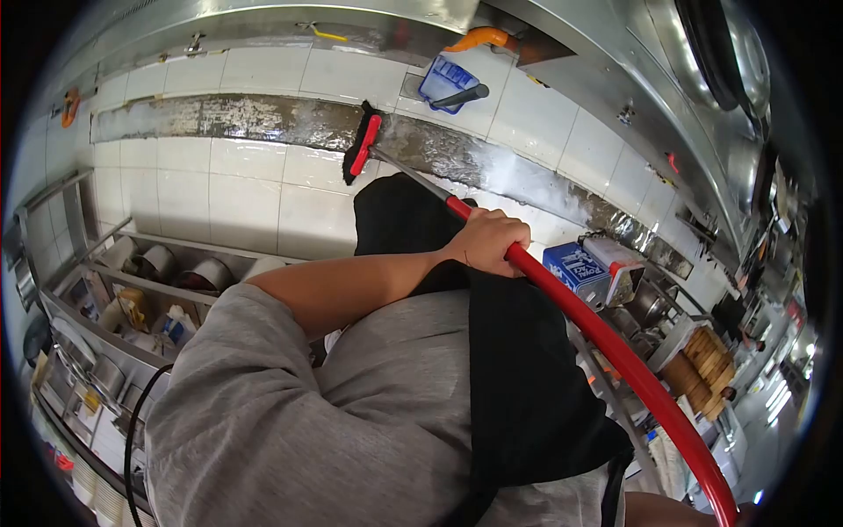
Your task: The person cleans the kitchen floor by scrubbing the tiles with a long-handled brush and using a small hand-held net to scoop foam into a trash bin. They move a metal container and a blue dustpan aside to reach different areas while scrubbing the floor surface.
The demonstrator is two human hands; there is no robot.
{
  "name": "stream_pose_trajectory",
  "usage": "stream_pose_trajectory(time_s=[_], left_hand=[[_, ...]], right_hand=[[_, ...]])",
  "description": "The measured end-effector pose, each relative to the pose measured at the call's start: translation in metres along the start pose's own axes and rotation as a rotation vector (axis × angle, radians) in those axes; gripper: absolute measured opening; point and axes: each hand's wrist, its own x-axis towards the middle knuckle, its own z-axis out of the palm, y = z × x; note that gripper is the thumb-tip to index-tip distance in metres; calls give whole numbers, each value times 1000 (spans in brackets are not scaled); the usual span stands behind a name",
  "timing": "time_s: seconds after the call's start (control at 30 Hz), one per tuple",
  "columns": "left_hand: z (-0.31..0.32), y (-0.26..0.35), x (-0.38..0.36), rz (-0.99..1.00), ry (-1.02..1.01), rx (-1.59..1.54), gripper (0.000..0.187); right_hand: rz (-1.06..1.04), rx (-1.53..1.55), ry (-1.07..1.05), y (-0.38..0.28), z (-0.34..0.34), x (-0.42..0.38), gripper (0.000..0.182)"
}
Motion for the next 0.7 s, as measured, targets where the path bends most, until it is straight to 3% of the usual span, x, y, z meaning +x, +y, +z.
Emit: stream_pose_trajectory(time_s=[0.17, 0.27, 0.7], left_hand=[[13, 7, 13, 45, -191, 52, 30], [30, 11, 24, 46, -358, 72, 34], [134, 21, 69, 197, -621, 56, 36]], right_hand=[[-132, -77, 268, -16, -16, -24, 38], [-77, -8, 224, -14, -29, -34, 38], [-77, 37, 322, -15, -130, -110, 40]])
